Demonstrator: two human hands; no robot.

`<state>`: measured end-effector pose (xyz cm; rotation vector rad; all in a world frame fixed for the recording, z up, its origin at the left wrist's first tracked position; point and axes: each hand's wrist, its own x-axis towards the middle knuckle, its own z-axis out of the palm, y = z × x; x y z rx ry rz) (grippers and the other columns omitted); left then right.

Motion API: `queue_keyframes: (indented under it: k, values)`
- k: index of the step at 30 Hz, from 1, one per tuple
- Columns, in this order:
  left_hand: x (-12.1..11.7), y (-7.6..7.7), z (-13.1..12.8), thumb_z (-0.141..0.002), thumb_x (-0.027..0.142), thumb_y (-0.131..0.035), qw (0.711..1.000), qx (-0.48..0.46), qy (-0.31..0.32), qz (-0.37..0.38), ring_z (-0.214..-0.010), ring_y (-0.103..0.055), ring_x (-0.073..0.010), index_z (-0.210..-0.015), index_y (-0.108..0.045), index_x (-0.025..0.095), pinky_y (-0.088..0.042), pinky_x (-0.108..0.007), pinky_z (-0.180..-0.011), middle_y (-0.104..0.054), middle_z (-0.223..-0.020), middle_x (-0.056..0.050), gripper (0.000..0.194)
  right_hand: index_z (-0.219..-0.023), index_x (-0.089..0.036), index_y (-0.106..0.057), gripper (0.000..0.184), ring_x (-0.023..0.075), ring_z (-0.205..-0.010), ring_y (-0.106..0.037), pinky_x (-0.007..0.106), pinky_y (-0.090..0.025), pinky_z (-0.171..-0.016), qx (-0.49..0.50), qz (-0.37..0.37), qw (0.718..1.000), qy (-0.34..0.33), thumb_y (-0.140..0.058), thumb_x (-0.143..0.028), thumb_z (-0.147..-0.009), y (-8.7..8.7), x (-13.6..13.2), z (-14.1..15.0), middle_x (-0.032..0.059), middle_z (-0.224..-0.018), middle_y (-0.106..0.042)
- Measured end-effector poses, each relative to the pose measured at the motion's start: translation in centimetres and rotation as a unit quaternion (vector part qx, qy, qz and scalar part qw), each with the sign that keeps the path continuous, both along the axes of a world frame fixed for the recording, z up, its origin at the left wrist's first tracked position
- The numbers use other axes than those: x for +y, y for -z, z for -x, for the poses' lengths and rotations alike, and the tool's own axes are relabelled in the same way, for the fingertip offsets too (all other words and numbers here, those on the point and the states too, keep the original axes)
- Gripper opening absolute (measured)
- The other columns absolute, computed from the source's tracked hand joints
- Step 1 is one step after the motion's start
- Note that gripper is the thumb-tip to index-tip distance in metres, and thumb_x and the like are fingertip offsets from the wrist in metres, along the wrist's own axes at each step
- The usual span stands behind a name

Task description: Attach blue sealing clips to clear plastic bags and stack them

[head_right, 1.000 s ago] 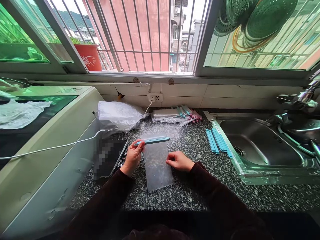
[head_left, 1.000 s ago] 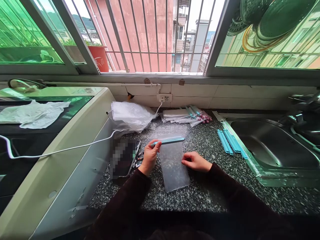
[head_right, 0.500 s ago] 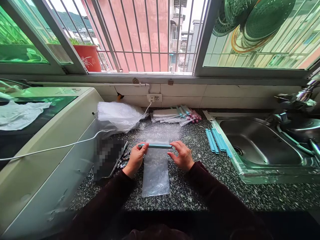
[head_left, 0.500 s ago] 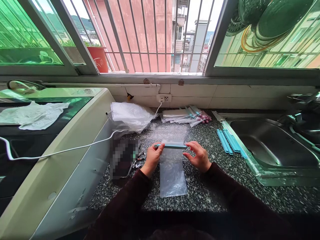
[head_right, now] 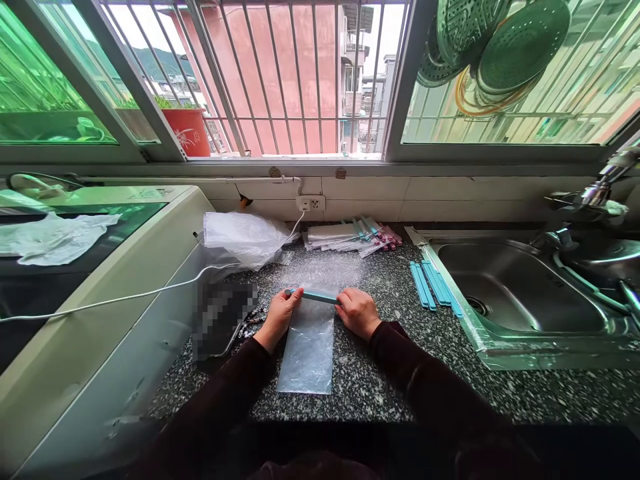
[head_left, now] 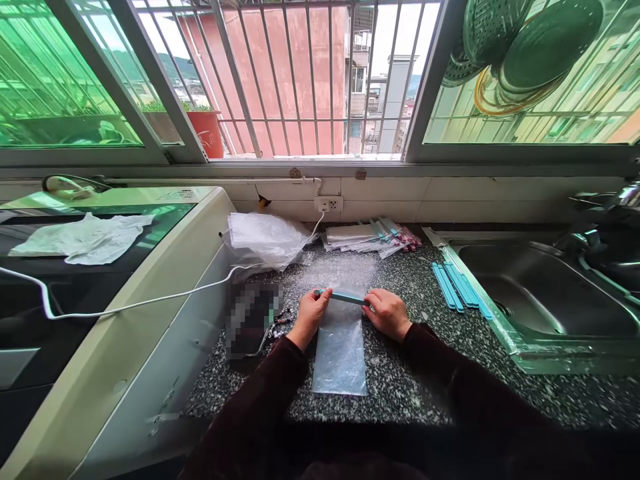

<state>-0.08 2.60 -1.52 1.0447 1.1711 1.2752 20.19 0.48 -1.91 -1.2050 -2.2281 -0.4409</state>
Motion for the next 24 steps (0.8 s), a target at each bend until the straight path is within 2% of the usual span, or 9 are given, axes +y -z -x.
queue_keyframes:
  k: [4,7,10,14,20,24]
  values:
    - [1.3,0.5,-0.5,-0.054,0.057,-0.066,0.998,0.055,0.009,-0.012,-0.048,-0.034,-0.0072,-0.056,-0.050,0.016,-0.025,-0.022,-0.049,-0.041,-0.049,0.006,0.044,-0.077,-0.017,-0.060,0.013,0.0144,-0.070,-0.051,0.026,-0.033,-0.064,0.000,-0.015,1.000,0.011,-0.051,-0.025,-0.082,0.6,1.6,-0.4,0.0039,-0.075,-0.062]
    - [2.5,0.3,-1.1,-0.057,0.043,-0.067,0.995,0.085,0.058,-0.015,-0.054,-0.044,-0.0094,-0.061,-0.056,0.015,-0.032,-0.022,-0.055,-0.052,-0.055,0.003,0.030,-0.076,-0.017,-0.060,0.015,0.0142,-0.071,-0.051,0.025,-0.031,-0.065,0.009,-0.026,0.999,0.035,-0.050,-0.027,-0.082,0.6,3.1,-1.0,0.0036,-0.074,-0.061]
    - [3.7,-0.3,-1.7,-0.055,0.028,-0.067,0.988,0.095,0.117,0.032,-0.055,-0.047,-0.0098,-0.060,-0.059,0.014,-0.035,-0.022,-0.056,-0.054,-0.055,0.003,0.017,-0.075,-0.017,-0.059,0.015,0.0146,-0.071,-0.050,0.026,-0.030,-0.065,0.013,-0.045,0.997,0.067,-0.050,-0.027,-0.081,0.5,4.8,-2.1,0.0036,-0.073,-0.060]
    - [5.2,-1.1,-2.3,-0.054,0.021,-0.065,0.978,0.083,0.170,0.088,-0.047,-0.046,-0.0090,-0.055,-0.058,0.014,-0.035,-0.022,-0.050,-0.052,-0.048,0.003,0.010,-0.076,-0.017,-0.059,0.015,0.0154,-0.069,-0.049,0.026,-0.029,-0.064,0.027,-0.062,0.990,0.122,-0.049,-0.027,-0.079,0.7,7.1,-4.0,0.0039,-0.072,-0.059]
    - [7.6,-1.2,-3.0,-0.048,0.020,-0.067,0.980,0.049,0.169,0.094,-0.047,-0.050,-0.0110,-0.058,-0.060,0.013,-0.039,-0.023,-0.047,-0.058,-0.052,-0.001,0.014,-0.078,-0.017,-0.060,0.017,0.0155,-0.065,-0.048,0.026,-0.028,-0.060,0.094,-0.057,0.968,0.224,-0.050,-0.030,-0.078,1.0,10.7,-6.4,0.0045,-0.073,-0.058]
    - [9.3,-0.6,-3.7,-0.046,0.030,-0.070,0.993,0.021,0.105,0.053,-0.058,-0.054,-0.0131,-0.063,-0.058,0.014,-0.045,-0.025,-0.055,-0.060,-0.062,-0.002,0.026,-0.080,-0.016,-0.060,0.018,0.0157,-0.065,-0.048,0.026,-0.027,-0.059,0.120,-0.062,0.958,0.255,-0.048,-0.030,-0.079,1.1,12.9,-7.1,0.0055,-0.076,-0.057]
